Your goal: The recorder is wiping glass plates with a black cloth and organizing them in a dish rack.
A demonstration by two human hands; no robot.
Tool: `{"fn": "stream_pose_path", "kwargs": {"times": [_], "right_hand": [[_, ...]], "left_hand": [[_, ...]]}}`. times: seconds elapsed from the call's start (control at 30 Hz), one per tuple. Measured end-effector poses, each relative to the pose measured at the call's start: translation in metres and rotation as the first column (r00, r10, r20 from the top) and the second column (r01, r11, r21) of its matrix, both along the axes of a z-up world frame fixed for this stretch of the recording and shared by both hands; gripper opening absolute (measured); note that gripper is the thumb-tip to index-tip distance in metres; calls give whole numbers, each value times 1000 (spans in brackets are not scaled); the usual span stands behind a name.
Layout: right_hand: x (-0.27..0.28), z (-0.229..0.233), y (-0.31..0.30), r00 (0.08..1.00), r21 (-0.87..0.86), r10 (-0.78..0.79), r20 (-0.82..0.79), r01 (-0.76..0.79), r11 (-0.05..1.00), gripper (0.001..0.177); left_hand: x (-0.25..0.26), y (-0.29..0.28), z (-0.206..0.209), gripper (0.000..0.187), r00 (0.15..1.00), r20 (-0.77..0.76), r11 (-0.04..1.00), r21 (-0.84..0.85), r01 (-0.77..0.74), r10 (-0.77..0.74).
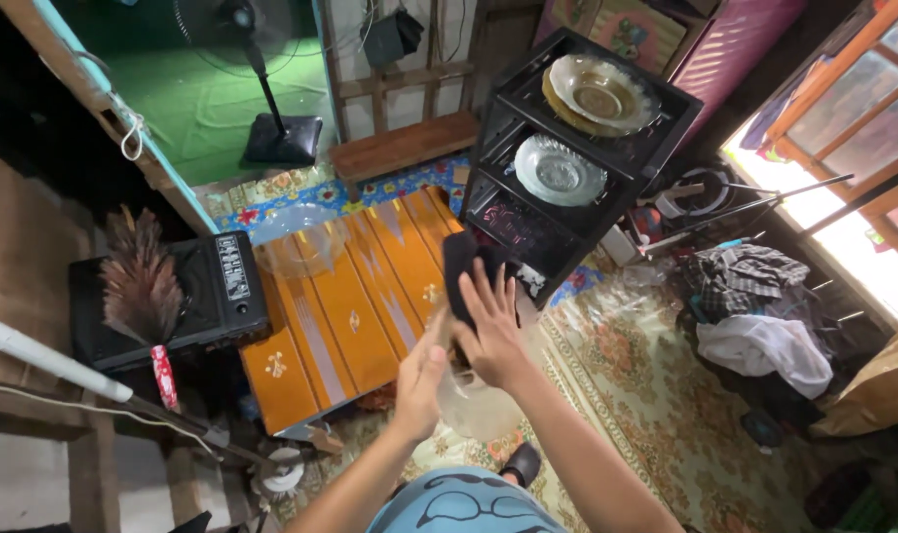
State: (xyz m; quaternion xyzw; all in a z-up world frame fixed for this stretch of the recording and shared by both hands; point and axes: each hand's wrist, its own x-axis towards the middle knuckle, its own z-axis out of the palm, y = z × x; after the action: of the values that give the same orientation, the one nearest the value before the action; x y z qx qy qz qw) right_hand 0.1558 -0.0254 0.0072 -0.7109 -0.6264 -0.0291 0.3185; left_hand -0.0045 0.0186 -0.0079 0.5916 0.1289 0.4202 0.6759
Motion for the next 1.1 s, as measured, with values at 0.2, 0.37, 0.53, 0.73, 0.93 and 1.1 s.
{"fn": "stream_pose_path", "kwargs": {"times": [0.2, 0.37, 0.53, 0.73, 0.93, 1.1], "right_hand": [[-27, -44, -22, 906, 25, 213, -366, -219, 975, 64], [-39, -41, -20, 896, -48, 329, -298, -359, 932, 75], [-15, -27, 2, 994, 14, 108, -28, -107, 994, 88], [-35, -40, -8, 872, 37, 64, -484, -52, 998, 77], [-4, -47, 1, 951, 243, 278, 134, -304, 921, 69], [-6, -26, 4, 971, 140, -31, -239, 66, 988, 70]], "left_hand": [[-10, 21, -21, 67, 980, 73, 983, -33, -181, 183], [-4, 11, -54, 66, 990, 122, 961, -272, -41, 77], [-5, 1, -34, 65, 998, 44, 997, -74, -33, 37], [-3, 4, -33, 69, 998, 57, 999, -24, -34, 35], [-3, -6, -35, 72, 990, -137, 985, -172, -8, -16], [-3, -4, -15, 75, 995, -86, 998, -58, 40, -45]]}}
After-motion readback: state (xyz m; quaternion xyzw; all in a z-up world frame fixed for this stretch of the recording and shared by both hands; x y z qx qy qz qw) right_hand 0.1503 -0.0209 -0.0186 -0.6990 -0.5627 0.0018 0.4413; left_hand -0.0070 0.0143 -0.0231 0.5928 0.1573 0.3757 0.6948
